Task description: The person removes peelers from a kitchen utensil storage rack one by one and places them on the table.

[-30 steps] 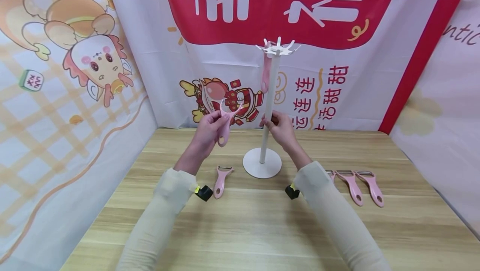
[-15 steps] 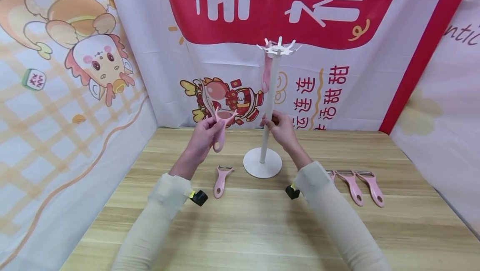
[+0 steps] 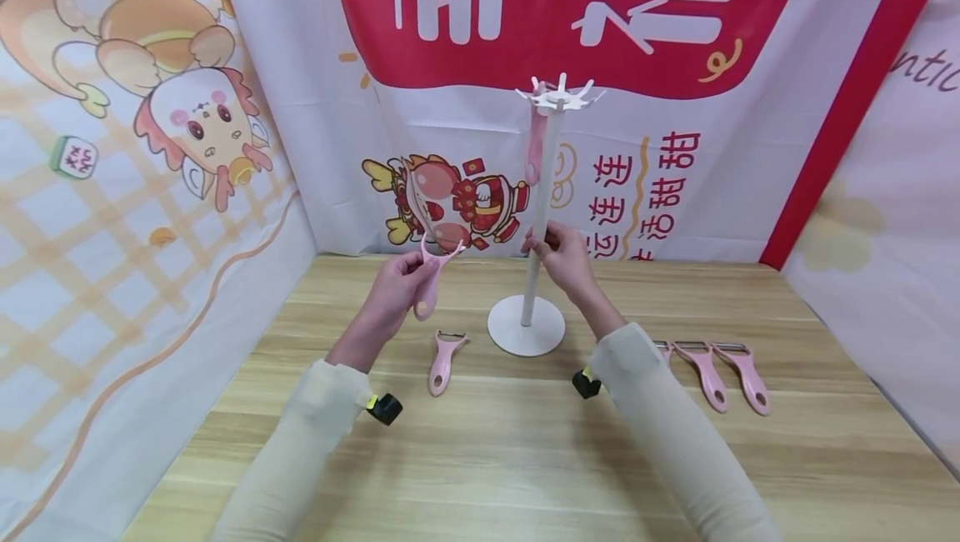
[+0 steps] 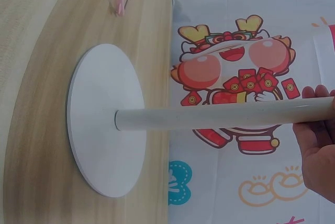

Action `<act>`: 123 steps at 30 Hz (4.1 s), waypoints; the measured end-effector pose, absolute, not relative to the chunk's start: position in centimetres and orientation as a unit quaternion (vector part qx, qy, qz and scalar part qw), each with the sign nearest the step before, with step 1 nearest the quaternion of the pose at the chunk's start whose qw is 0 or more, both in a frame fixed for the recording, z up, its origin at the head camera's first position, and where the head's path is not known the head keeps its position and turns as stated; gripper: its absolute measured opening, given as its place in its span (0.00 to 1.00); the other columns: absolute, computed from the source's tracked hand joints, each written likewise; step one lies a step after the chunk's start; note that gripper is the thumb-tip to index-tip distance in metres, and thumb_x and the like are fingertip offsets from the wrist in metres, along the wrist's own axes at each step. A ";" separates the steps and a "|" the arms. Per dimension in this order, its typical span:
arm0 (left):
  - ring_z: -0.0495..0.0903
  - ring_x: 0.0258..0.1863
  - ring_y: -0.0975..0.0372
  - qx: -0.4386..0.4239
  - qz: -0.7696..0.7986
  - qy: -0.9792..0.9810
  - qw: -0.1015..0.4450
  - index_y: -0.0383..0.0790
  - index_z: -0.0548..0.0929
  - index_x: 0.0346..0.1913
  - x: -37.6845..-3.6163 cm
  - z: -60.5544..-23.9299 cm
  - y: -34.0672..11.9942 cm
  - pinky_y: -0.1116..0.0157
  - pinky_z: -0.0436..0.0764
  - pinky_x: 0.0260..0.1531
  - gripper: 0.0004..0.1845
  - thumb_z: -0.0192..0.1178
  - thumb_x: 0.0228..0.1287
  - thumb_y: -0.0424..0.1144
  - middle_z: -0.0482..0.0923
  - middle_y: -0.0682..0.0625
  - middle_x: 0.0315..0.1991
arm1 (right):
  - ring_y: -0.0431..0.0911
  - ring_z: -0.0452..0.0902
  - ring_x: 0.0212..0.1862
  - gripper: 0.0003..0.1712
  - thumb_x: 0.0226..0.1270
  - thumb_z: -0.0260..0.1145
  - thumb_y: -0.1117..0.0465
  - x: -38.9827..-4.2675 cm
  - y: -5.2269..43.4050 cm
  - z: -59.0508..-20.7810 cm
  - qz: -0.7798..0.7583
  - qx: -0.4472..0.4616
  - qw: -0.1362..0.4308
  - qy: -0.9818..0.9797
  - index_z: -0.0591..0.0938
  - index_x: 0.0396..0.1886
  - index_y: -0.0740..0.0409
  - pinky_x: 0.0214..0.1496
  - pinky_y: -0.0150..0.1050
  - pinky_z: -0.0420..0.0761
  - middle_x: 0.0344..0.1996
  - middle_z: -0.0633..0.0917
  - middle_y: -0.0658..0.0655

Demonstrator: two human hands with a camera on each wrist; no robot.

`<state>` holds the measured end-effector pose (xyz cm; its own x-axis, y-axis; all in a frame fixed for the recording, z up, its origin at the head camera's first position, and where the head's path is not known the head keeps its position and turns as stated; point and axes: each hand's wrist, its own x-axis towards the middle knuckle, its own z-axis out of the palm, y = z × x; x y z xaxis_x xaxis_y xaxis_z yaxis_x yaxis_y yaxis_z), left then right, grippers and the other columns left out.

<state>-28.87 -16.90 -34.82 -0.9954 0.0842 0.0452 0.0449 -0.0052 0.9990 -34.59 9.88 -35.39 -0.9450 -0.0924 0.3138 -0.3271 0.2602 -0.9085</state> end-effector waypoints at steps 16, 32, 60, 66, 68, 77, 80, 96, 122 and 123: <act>0.75 0.35 0.67 0.027 0.699 0.713 0.039 0.25 0.76 0.57 -28.4 -37.2 -18.7 0.75 0.81 0.33 0.16 0.53 0.75 0.34 0.76 0.54 0.36 | 0.54 0.83 0.48 0.07 0.74 0.59 0.67 -34.5 9.9 -35.3 0.593 0.138 0.104 -0.787 0.81 0.45 0.65 0.61 0.48 0.83 0.40 0.86 0.65; 0.76 0.37 0.68 0.004 0.665 0.745 0.058 0.21 0.71 0.62 -27.0 -39.9 -20.9 0.74 0.82 0.34 0.20 0.49 0.76 0.34 0.75 0.53 0.39 | 0.53 0.83 0.48 0.07 0.74 0.59 0.66 -34.6 10.0 -35.4 0.587 0.139 0.108 -0.790 0.81 0.44 0.64 0.61 0.48 0.83 0.41 0.86 0.64; 0.79 0.34 0.63 0.006 0.571 0.816 0.092 0.19 0.73 0.58 -26.8 -44.6 -23.2 0.70 0.84 0.34 0.18 0.52 0.72 0.30 0.80 0.40 0.43 | 0.54 0.84 0.48 0.07 0.73 0.61 0.65 -34.8 10.2 -35.6 0.582 0.144 0.110 -0.793 0.82 0.44 0.63 0.60 0.47 0.83 0.41 0.87 0.64; 0.80 0.34 0.62 0.008 0.551 0.829 0.099 0.18 0.72 0.57 -27.1 -45.5 -23.1 0.70 0.85 0.34 0.17 0.53 0.71 0.28 0.80 0.36 0.44 | 0.54 0.84 0.49 0.07 0.73 0.61 0.65 -34.7 10.3 -35.4 0.582 0.144 0.108 -0.793 0.82 0.45 0.63 0.61 0.48 0.83 0.41 0.87 0.63; 0.79 0.34 0.62 0.006 0.545 0.833 0.098 0.19 0.73 0.57 -27.1 -45.7 -23.1 0.70 0.85 0.34 0.17 0.53 0.71 0.28 0.80 0.36 0.44 | 0.54 0.84 0.49 0.08 0.73 0.61 0.65 -34.6 10.3 -35.4 0.583 0.144 0.108 -0.792 0.82 0.46 0.63 0.61 0.48 0.83 0.41 0.87 0.63; 0.77 0.31 0.63 0.001 0.524 0.846 0.097 0.20 0.77 0.50 -27.4 -46.6 -23.1 0.72 0.81 0.27 0.12 0.55 0.69 0.27 0.79 0.41 0.37 | 0.54 0.84 0.49 0.07 0.72 0.62 0.66 -34.7 10.2 -35.5 0.583 0.146 0.110 -0.792 0.82 0.45 0.63 0.60 0.47 0.83 0.41 0.87 0.64; 0.76 0.27 0.64 0.007 0.520 0.849 0.093 0.20 0.77 0.48 -27.6 -46.9 -23.1 0.73 0.79 0.23 0.11 0.55 0.69 0.26 0.79 0.43 0.33 | 0.54 0.84 0.48 0.07 0.72 0.61 0.66 -34.6 10.1 -35.5 0.582 0.148 0.115 -0.791 0.82 0.45 0.65 0.60 0.47 0.83 0.40 0.87 0.64; 0.73 0.23 0.62 -0.003 0.353 0.935 0.046 0.35 0.82 0.36 -27.7 -46.7 -23.4 0.69 0.73 0.24 0.07 0.63 0.66 0.38 0.77 0.50 0.24 | 0.53 0.84 0.48 0.06 0.72 0.61 0.66 -34.6 10.1 -35.5 0.584 0.148 0.114 -0.790 0.82 0.44 0.63 0.61 0.48 0.83 0.40 0.87 0.63; 0.80 0.37 0.57 0.012 0.321 0.947 0.011 0.34 0.80 0.45 -27.5 -45.3 -23.8 0.63 0.82 0.38 0.13 0.63 0.67 0.41 0.83 0.43 0.39 | 0.57 0.84 0.48 0.06 0.72 0.62 0.65 -34.5 10.0 -35.6 0.580 0.145 0.117 -0.793 0.82 0.43 0.63 0.59 0.48 0.84 0.39 0.86 0.63; 0.81 0.39 0.56 0.015 0.324 0.946 0.009 0.34 0.80 0.46 -27.6 -45.2 -23.8 0.61 0.83 0.40 0.13 0.63 0.67 0.41 0.83 0.43 0.40 | 0.58 0.84 0.49 0.06 0.72 0.62 0.65 -34.5 10.0 -35.7 0.580 0.145 0.115 -0.793 0.82 0.43 0.63 0.59 0.48 0.83 0.39 0.86 0.64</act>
<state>-27.57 -23.75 -45.16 -0.9994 0.0341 -0.0074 0.0224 0.7902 0.6125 -34.50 10.04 -35.65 -0.9315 -0.0965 0.3507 -0.3635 0.2841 -0.8872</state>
